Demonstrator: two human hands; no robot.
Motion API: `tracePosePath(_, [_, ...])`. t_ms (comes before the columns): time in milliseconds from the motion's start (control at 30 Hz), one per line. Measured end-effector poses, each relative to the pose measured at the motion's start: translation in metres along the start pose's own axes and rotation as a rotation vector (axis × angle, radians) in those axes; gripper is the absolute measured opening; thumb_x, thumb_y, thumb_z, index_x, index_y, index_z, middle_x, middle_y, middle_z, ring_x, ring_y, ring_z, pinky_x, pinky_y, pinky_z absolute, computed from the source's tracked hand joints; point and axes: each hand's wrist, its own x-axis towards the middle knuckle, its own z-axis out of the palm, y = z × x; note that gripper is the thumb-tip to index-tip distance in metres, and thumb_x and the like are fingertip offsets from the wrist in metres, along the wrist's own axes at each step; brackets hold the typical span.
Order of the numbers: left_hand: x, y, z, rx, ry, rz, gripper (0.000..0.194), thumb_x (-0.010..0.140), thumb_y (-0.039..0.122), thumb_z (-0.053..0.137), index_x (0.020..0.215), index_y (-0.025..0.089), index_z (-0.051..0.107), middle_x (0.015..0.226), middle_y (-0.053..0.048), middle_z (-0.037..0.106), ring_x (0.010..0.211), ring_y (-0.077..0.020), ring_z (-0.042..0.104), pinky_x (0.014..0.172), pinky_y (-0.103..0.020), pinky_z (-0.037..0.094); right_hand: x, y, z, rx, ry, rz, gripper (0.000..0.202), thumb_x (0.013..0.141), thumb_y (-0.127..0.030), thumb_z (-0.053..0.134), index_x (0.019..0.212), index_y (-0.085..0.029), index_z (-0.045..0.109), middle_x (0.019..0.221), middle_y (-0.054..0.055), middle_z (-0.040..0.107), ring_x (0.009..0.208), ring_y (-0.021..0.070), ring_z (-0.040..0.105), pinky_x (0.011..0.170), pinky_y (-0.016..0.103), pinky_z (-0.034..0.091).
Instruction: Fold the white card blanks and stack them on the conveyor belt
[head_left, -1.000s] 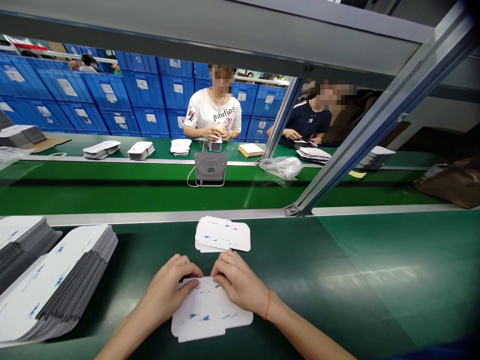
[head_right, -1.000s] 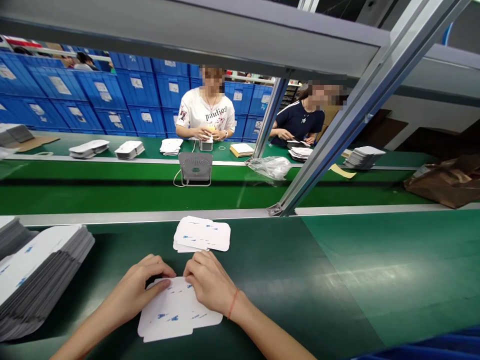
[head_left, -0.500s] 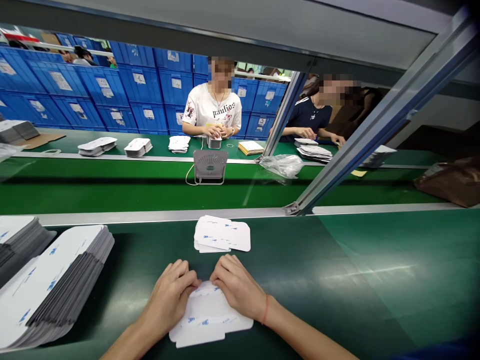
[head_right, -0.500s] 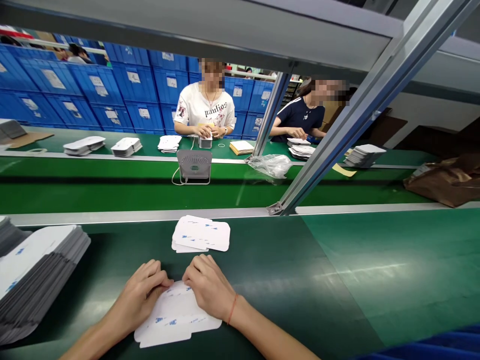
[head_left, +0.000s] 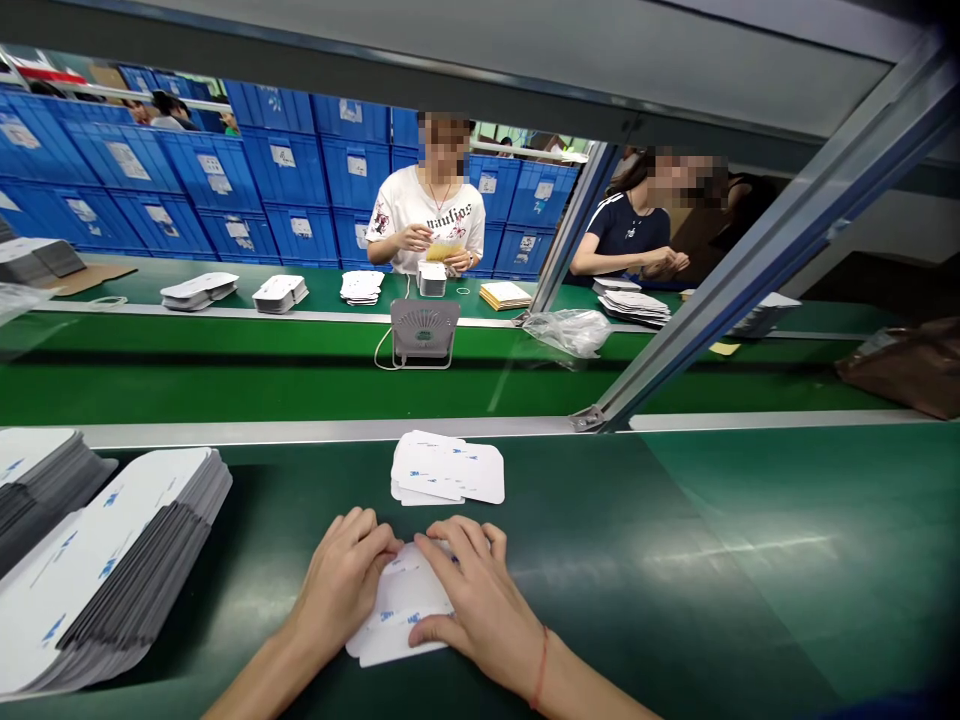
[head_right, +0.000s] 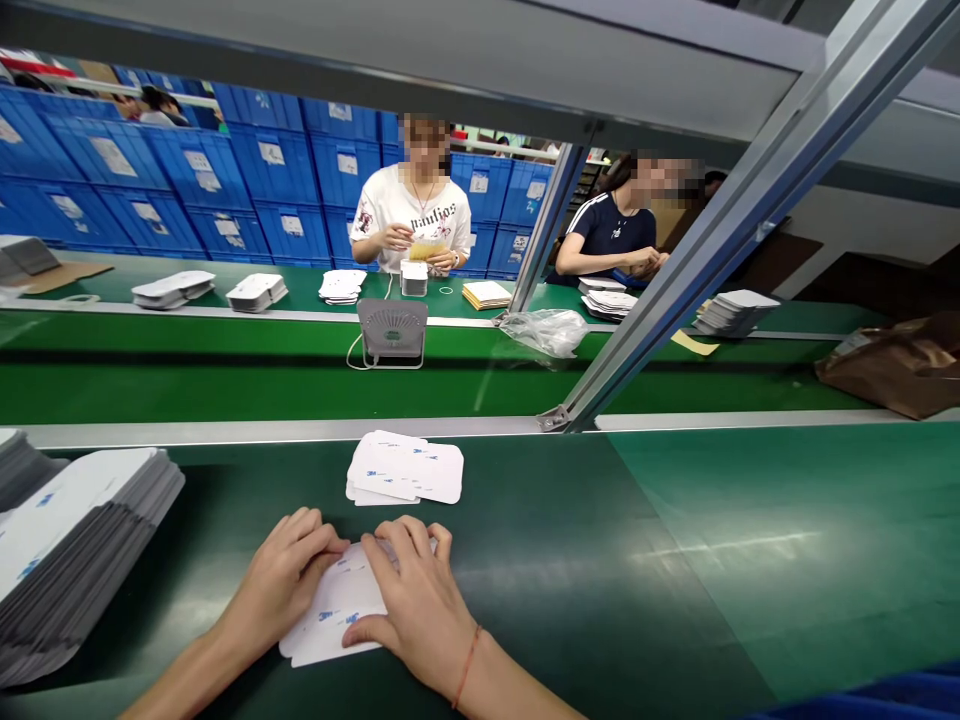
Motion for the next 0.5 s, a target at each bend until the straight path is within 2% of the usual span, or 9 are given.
tracePosePath(267, [-0.0002,0.0018,0.0007,0.039,0.026,0.041,0.029,0.092,0.007,0.035,0.075,0.020,0.055,0.070,-0.001,0.051,0.066,-0.0157,0.047,0.059,-0.028,0.038,-0.0031,-0.0029,0.0061,-0.079,0.107,-0.060,0.060,0.085,-0.064,0.054,0.121,-0.016,0.056,0.107,0.009,0.067,0.101,0.0261,0.055,0.085,0.043,0.033])
tracePosePath(500, [0.0008,-0.0019,0.0024,0.101,0.038,0.106,0.033,0.093,0.008,0.034,0.072,0.018,0.058,0.067,-0.001,0.049,0.064,-0.0156,0.043,0.057,-0.027,0.035,0.0002,-0.0067,0.0072,-0.125,0.075,-0.103,0.068,0.079,-0.064,0.062,0.123,-0.012,0.054,0.100,0.006,0.068,0.097,0.0242,0.056,0.085,0.043,0.034])
